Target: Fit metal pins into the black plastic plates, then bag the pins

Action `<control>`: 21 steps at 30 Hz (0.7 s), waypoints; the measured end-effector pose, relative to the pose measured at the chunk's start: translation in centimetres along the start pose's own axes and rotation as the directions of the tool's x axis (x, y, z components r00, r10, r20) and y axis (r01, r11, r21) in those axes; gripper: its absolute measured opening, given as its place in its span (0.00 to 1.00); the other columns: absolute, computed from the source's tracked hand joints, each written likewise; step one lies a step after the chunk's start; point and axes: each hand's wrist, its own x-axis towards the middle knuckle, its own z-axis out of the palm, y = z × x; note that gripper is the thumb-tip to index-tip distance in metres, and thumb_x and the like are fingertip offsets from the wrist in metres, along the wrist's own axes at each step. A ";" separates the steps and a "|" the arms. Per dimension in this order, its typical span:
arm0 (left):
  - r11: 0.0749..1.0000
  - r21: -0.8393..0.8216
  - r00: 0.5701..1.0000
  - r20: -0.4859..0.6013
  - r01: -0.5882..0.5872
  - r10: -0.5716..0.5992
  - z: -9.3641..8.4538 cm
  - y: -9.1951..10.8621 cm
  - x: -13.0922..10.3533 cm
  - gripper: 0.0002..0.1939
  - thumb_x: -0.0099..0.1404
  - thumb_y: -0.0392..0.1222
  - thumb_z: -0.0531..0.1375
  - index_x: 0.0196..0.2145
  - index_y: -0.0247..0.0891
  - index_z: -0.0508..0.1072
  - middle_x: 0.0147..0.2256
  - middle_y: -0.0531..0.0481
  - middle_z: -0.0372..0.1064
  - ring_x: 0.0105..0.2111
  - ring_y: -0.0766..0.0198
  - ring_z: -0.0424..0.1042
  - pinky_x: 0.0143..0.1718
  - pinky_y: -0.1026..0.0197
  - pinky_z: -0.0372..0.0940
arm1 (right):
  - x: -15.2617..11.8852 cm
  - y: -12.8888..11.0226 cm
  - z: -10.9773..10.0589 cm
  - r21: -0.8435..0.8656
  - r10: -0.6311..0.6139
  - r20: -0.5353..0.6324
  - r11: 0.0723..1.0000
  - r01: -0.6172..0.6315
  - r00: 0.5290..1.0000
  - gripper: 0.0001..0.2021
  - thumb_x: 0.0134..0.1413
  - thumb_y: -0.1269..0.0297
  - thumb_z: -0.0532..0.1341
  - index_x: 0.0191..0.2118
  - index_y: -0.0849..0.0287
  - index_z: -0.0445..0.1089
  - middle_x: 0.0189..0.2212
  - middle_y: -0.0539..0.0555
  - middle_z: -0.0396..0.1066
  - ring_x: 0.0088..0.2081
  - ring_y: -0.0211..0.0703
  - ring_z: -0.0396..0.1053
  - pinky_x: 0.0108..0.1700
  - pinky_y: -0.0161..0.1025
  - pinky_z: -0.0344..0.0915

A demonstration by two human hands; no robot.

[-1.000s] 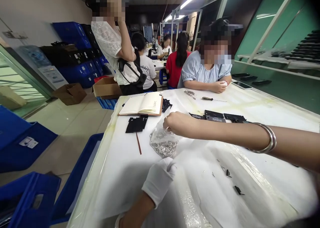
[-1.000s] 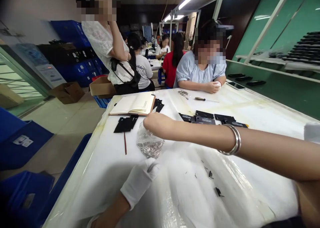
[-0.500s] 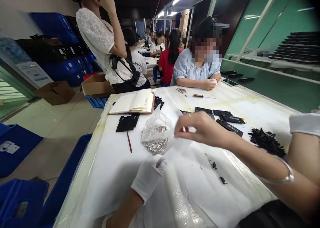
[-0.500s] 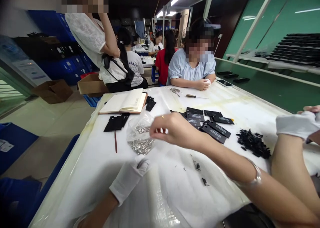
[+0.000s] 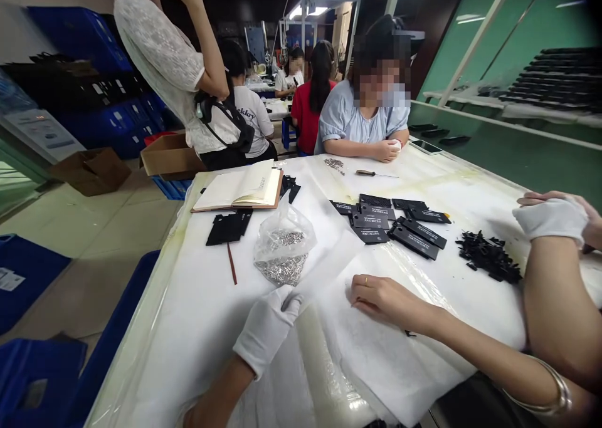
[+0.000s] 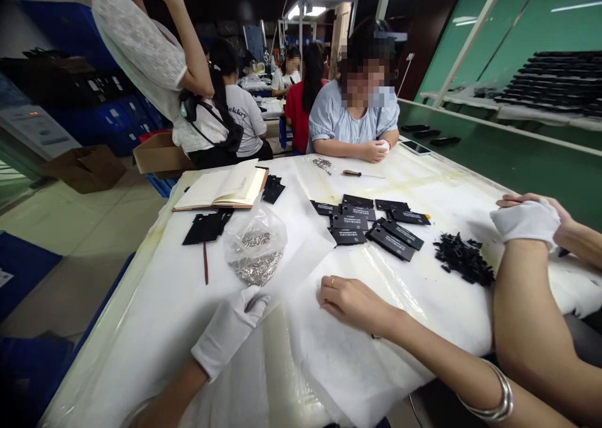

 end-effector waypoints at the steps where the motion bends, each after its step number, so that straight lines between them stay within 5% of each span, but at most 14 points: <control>1: 1.000 0.002 1.000 0.001 -0.008 0.008 0.0 0.0 0.0 0.14 0.65 0.48 0.49 0.28 0.38 0.65 0.26 0.54 0.67 0.26 0.69 0.65 0.30 0.67 0.57 | -0.2 0.0 -0.5 0.023 0.047 -0.018 0.999 -0.046 0.999 0.11 0.62 0.68 0.49 0.36 0.60 0.68 0.35 0.56 0.67 0.33 0.40 0.65 0.35 0.36 0.61; 9: 1.000 -0.004 1.000 -0.003 -0.028 0.028 0.2 -0.7 0.3 0.12 0.65 0.48 0.50 0.32 0.39 0.68 0.32 0.52 0.71 0.31 0.67 0.70 0.35 0.66 0.61 | -3.2 3.0 -4.0 0.037 0.304 -0.051 0.952 -0.303 0.951 0.12 0.61 0.63 0.53 0.39 0.57 0.73 0.39 0.56 0.70 0.38 0.45 0.69 0.38 0.39 0.62; 14: 0.999 0.023 0.999 -0.026 -0.034 0.035 0.3 -0.6 0.3 0.13 0.65 0.48 0.50 0.28 0.38 0.65 0.27 0.54 0.69 0.28 0.69 0.68 0.32 0.68 0.60 | -3.4 2.3 -2.3 -0.016 0.451 0.021 0.893 -0.450 0.892 0.09 0.57 0.63 0.57 0.34 0.57 0.74 0.36 0.54 0.70 0.34 0.43 0.69 0.34 0.37 0.62; 21: 0.996 0.084 0.999 -0.037 -0.035 0.039 0.3 -0.5 0.5 0.13 0.65 0.48 0.50 0.28 0.38 0.65 0.27 0.53 0.69 0.28 0.68 0.68 0.32 0.66 0.60 | -1.9 0.0 -1.1 -0.357 0.596 0.061 0.762 -0.540 0.801 0.11 0.56 0.75 0.52 0.33 0.62 0.72 0.35 0.59 0.70 0.32 0.47 0.70 0.27 0.36 0.56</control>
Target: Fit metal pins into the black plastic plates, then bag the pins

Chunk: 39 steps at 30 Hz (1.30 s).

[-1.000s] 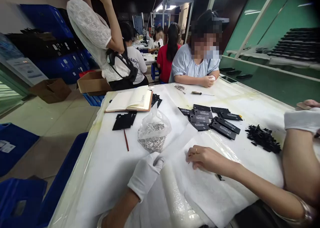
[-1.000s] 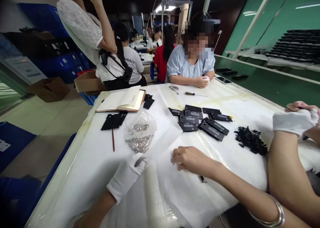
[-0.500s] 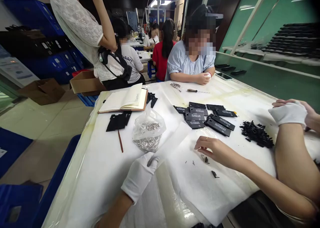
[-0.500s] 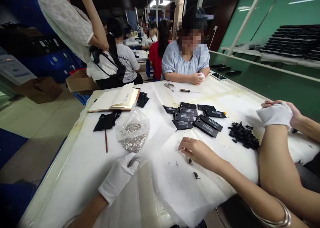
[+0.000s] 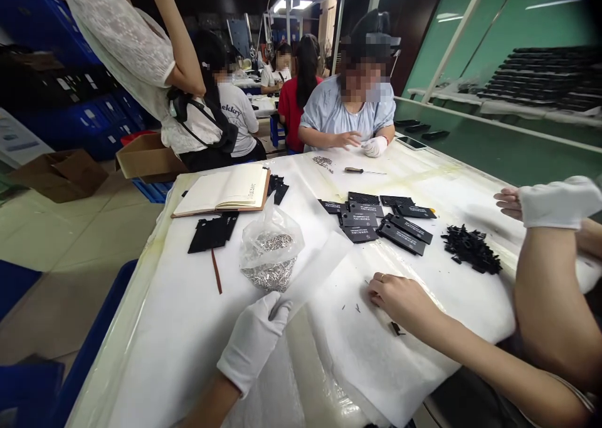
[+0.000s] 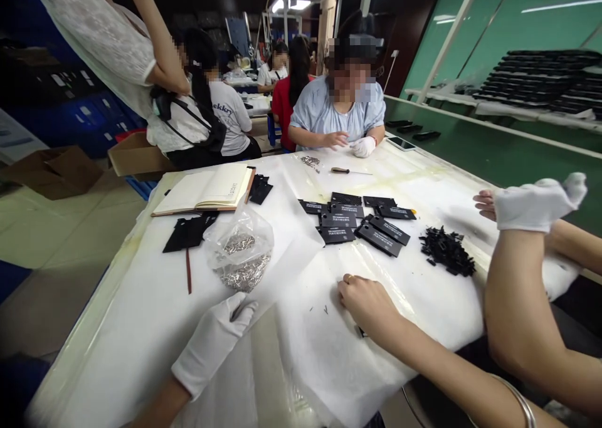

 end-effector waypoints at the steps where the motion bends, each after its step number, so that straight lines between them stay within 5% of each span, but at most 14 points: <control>1: 1.000 -0.002 1.000 0.003 -0.001 0.001 0.0 -0.1 0.0 0.13 0.65 0.48 0.50 0.28 0.38 0.65 0.27 0.53 0.70 0.28 0.68 0.69 0.32 0.66 0.60 | 0.1 -0.2 -0.2 -0.008 0.011 0.003 1.000 -0.011 1.000 0.10 0.55 0.76 0.53 0.33 0.63 0.71 0.34 0.59 0.71 0.32 0.48 0.70 0.27 0.37 0.54; 10: 0.998 -0.060 1.000 0.023 -0.003 0.004 -0.2 0.0 -0.2 0.13 0.65 0.49 0.50 0.29 0.38 0.66 0.29 0.52 0.71 0.29 0.67 0.70 0.33 0.66 0.61 | 1.1 0.6 -1.0 0.165 -0.022 0.020 0.986 0.019 1.000 0.09 0.43 0.79 0.56 0.26 0.61 0.71 0.28 0.56 0.72 0.29 0.45 0.68 0.26 0.35 0.52; 16: 0.997 -0.074 0.999 0.035 -0.002 0.005 -0.3 0.2 -0.3 0.14 0.65 0.49 0.50 0.29 0.39 0.66 0.28 0.54 0.70 0.29 0.68 0.69 0.32 0.66 0.61 | 1.0 2.5 -1.7 0.377 -0.076 -0.076 0.921 0.100 0.994 0.08 0.51 0.71 0.54 0.33 0.59 0.70 0.30 0.53 0.73 0.32 0.40 0.68 0.33 0.33 0.62; 28: 0.998 -0.059 1.000 0.030 0.003 -0.001 -0.1 0.0 -0.2 0.14 0.65 0.49 0.50 0.28 0.39 0.65 0.27 0.54 0.69 0.28 0.68 0.69 0.32 0.66 0.60 | 2.5 0.3 -0.6 0.288 0.029 -0.108 0.958 0.003 0.994 0.09 0.45 0.80 0.53 0.24 0.64 0.67 0.26 0.58 0.68 0.24 0.40 0.61 0.26 0.35 0.50; 39: 0.998 -0.055 1.000 0.010 -0.016 0.016 0.1 -0.2 0.0 0.14 0.66 0.49 0.50 0.29 0.38 0.65 0.27 0.54 0.69 0.28 0.68 0.68 0.32 0.66 0.60 | -0.2 -1.2 -0.2 0.501 -0.215 -0.115 0.830 0.244 0.970 0.10 0.49 0.78 0.55 0.27 0.60 0.71 0.28 0.52 0.70 0.29 0.38 0.65 0.32 0.34 0.60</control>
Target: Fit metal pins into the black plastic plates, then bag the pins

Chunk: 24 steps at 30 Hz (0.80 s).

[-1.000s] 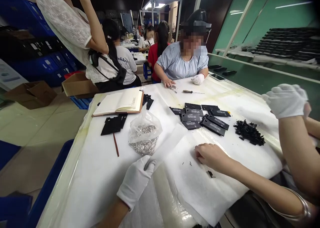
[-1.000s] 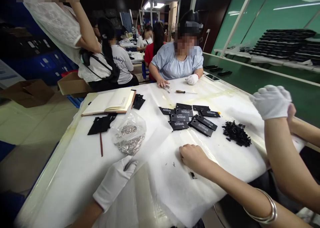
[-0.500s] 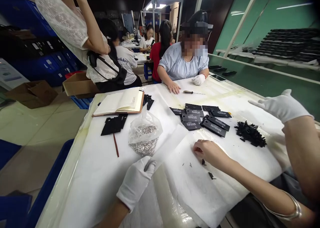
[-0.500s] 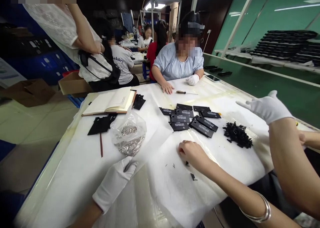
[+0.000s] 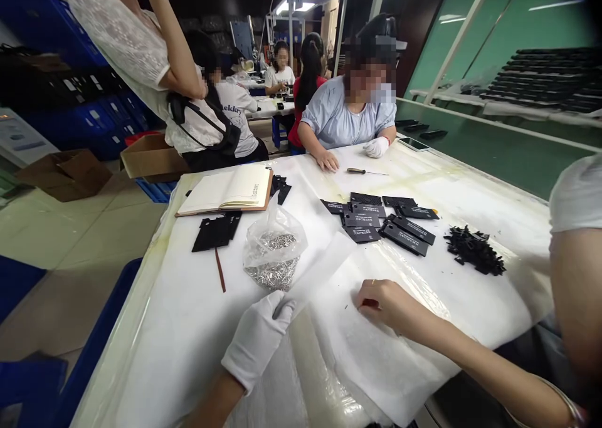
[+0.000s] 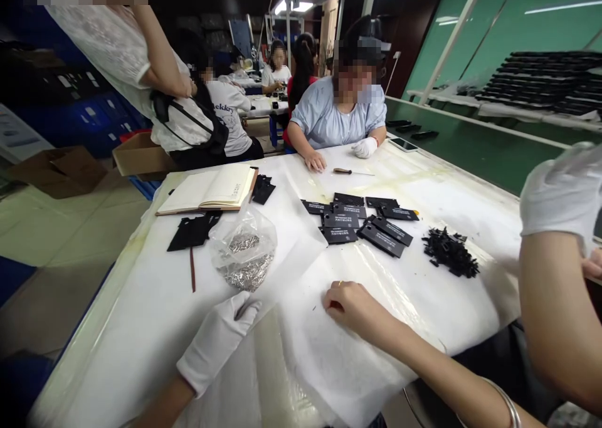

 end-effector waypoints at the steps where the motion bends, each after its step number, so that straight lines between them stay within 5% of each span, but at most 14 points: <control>1: 1.000 0.002 1.000 0.000 0.001 -0.001 0.0 0.0 0.0 0.14 0.66 0.49 0.50 0.28 0.38 0.65 0.27 0.54 0.69 0.28 0.69 0.68 0.32 0.66 0.60 | -0.1 0.0 0.2 0.000 -0.001 0.001 1.000 0.001 1.000 0.11 0.50 0.79 0.54 0.27 0.59 0.71 0.29 0.52 0.70 0.30 0.38 0.66 0.33 0.34 0.60; 6: 1.000 0.009 1.000 0.004 0.005 -0.005 0.0 0.1 0.0 0.13 0.65 0.48 0.50 0.27 0.38 0.64 0.26 0.55 0.67 0.27 0.70 0.67 0.31 0.67 0.59 | -0.4 0.3 1.3 -0.009 -0.015 -0.040 1.000 0.015 0.999 0.08 0.51 0.76 0.58 0.33 0.59 0.73 0.37 0.54 0.69 0.34 0.40 0.69 0.37 0.35 0.62; 11: 1.000 0.013 1.000 0.004 0.006 -0.006 -0.1 0.2 -0.1 0.14 0.65 0.48 0.50 0.27 0.38 0.63 0.25 0.56 0.66 0.26 0.70 0.65 0.31 0.67 0.58 | -0.4 0.5 2.5 -0.066 -0.009 -0.111 0.998 0.001 0.994 0.13 0.48 0.83 0.54 0.31 0.60 0.72 0.33 0.54 0.69 0.32 0.40 0.68 0.35 0.35 0.61; 24: 1.000 -0.011 1.000 0.018 -0.005 0.005 -0.2 0.0 -0.3 0.12 0.66 0.47 0.50 0.31 0.39 0.67 0.30 0.53 0.71 0.30 0.68 0.69 0.34 0.66 0.60 | 0.7 0.2 0.6 0.047 0.060 0.033 0.997 -0.061 0.998 0.05 0.46 0.74 0.56 0.25 0.60 0.66 0.26 0.50 0.69 0.28 0.38 0.64 0.31 0.34 0.56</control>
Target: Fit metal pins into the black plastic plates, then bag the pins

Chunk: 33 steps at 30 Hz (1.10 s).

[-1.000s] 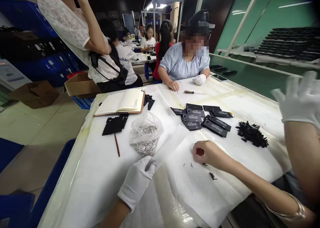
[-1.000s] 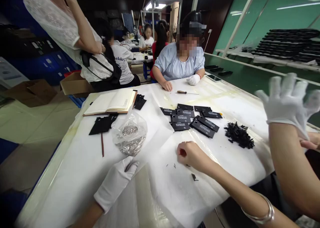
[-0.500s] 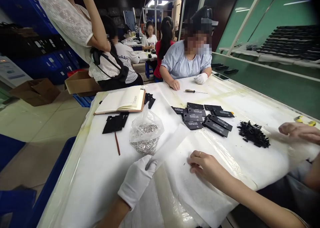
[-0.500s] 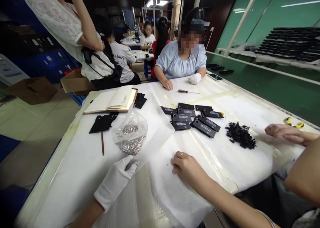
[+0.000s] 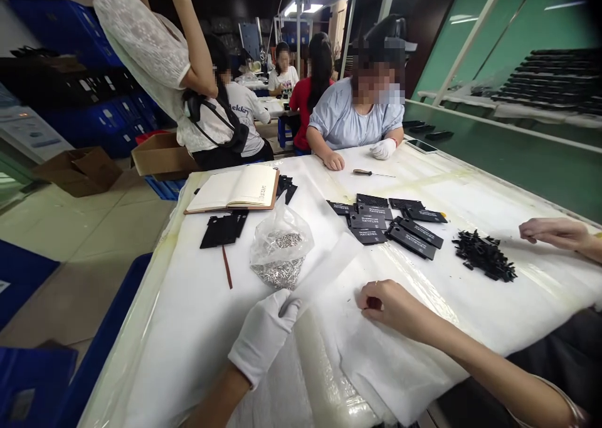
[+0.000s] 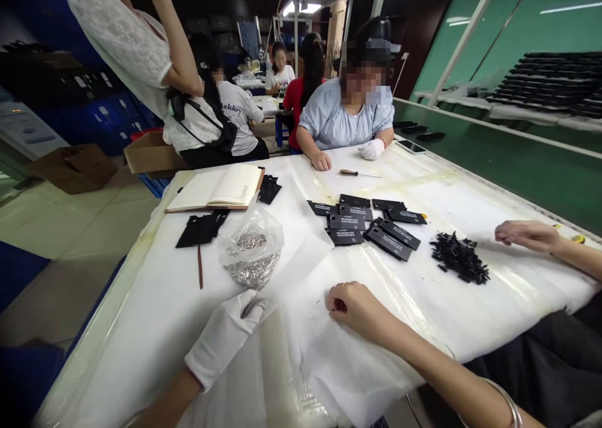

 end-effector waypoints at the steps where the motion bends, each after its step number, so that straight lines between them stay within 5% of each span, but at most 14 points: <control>1: 1.000 0.001 1.000 0.002 -0.004 0.004 0.0 0.1 0.0 0.11 0.66 0.47 0.50 0.31 0.39 0.67 0.30 0.53 0.71 0.30 0.68 0.69 0.34 0.66 0.61 | 0.0 0.1 -0.1 0.023 0.009 0.014 1.000 -0.010 1.000 0.04 0.47 0.73 0.56 0.25 0.60 0.66 0.26 0.50 0.69 0.28 0.38 0.64 0.31 0.34 0.57; 10: 0.999 0.024 1.000 -0.011 -0.022 0.023 -0.3 0.5 -0.1 0.12 0.65 0.46 0.50 0.30 0.38 0.67 0.29 0.50 0.71 0.28 0.66 0.68 0.33 0.66 0.60 | 0.1 1.3 -1.2 0.247 0.024 0.138 0.967 -0.058 0.990 0.03 0.48 0.69 0.58 0.28 0.61 0.68 0.26 0.51 0.70 0.28 0.38 0.65 0.29 0.33 0.59; 13: 1.000 0.021 1.000 0.003 -0.018 0.018 -0.3 0.5 -0.1 0.12 0.65 0.45 0.49 0.29 0.38 0.66 0.29 0.51 0.70 0.28 0.66 0.68 0.33 0.66 0.60 | 0.3 1.0 -1.5 0.263 -0.019 0.097 0.965 -0.007 0.995 0.04 0.51 0.69 0.57 0.29 0.60 0.68 0.27 0.51 0.70 0.29 0.38 0.65 0.30 0.33 0.60; 17: 1.000 0.017 1.000 0.008 -0.006 0.006 -0.2 0.4 -0.1 0.12 0.66 0.46 0.49 0.29 0.38 0.65 0.28 0.53 0.69 0.28 0.68 0.66 0.33 0.66 0.59 | 1.1 -0.1 -0.5 0.064 -0.118 -0.036 0.991 0.120 0.992 0.06 0.53 0.74 0.55 0.30 0.60 0.68 0.30 0.52 0.70 0.31 0.39 0.66 0.34 0.35 0.61; 20: 1.000 0.000 1.000 0.012 0.011 -0.011 -0.2 0.4 -0.1 0.12 0.66 0.46 0.49 0.28 0.38 0.63 0.27 0.54 0.68 0.28 0.68 0.66 0.32 0.67 0.59 | 1.8 -0.7 0.8 -0.130 -0.218 -0.029 0.968 0.212 0.976 0.11 0.53 0.79 0.52 0.31 0.61 0.69 0.30 0.53 0.69 0.32 0.40 0.65 0.35 0.36 0.60; 26: 0.998 -0.053 0.999 0.028 0.032 -0.030 -0.2 0.5 -0.2 0.13 0.65 0.47 0.50 0.27 0.38 0.63 0.26 0.55 0.68 0.27 0.69 0.65 0.30 0.67 0.57 | 1.7 -1.2 1.7 -0.310 -0.211 -0.010 0.930 0.197 0.977 0.11 0.59 0.76 0.49 0.30 0.62 0.67 0.30 0.56 0.65 0.29 0.40 0.63 0.32 0.37 0.59; 33: 0.999 -0.050 0.999 0.042 0.017 -0.015 -0.4 0.5 -0.3 0.12 0.64 0.48 0.50 0.29 0.39 0.66 0.27 0.54 0.67 0.27 0.68 0.64 0.31 0.66 0.56 | 0.0 -4.9 -3.2 -0.012 -0.349 -0.044 0.937 0.348 0.936 0.10 0.63 0.66 0.50 0.36 0.59 0.68 0.34 0.55 0.68 0.33 0.40 0.66 0.35 0.36 0.62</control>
